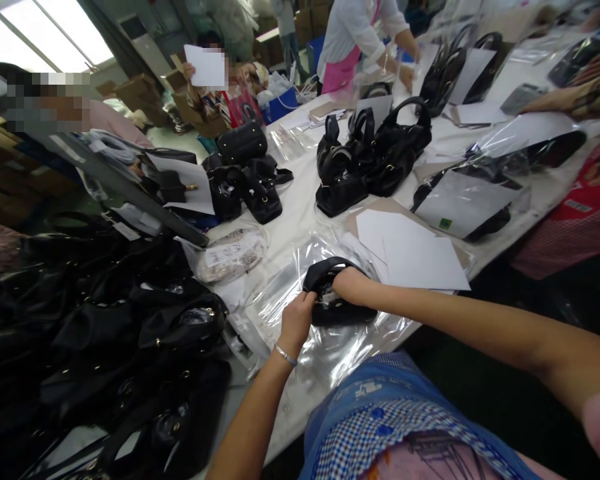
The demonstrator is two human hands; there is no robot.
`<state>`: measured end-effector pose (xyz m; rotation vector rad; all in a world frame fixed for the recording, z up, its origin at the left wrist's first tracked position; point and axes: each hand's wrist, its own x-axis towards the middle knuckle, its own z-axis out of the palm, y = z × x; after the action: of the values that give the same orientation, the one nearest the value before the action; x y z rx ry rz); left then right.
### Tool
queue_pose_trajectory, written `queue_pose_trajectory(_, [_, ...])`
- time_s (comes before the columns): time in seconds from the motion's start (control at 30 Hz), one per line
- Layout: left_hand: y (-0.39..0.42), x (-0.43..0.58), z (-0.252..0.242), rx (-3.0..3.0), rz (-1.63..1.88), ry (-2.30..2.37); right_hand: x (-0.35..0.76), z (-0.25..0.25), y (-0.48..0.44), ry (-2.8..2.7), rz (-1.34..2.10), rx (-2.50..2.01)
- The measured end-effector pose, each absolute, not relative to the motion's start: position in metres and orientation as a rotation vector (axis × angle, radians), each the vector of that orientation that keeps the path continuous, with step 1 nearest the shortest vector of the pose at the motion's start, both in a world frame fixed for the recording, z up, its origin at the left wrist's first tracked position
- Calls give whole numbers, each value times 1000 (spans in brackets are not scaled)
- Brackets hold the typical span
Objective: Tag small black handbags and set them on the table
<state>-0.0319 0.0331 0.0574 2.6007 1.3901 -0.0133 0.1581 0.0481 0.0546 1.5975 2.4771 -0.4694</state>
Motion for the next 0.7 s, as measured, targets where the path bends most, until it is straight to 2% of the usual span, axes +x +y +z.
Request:
queue_pose_trajectory(0.2, [5, -21, 45, 2429, 241, 1210, 153, 57, 44, 2475, -525, 1491])
queue_pose_trajectory(0.4, [-2, -21, 33, 2403, 231, 1295, 166, 69, 12, 2630, -512, 1615])
queue_pose_trajectory(0.57, [-1, -30, 31, 2163, 480, 1290, 185, 46, -30, 2693, -1026, 1860])
queue_pose_trajectory(0.7, [19, -41, 44, 1970, 733, 1385, 194, 18, -45, 2780, -1283, 1770])
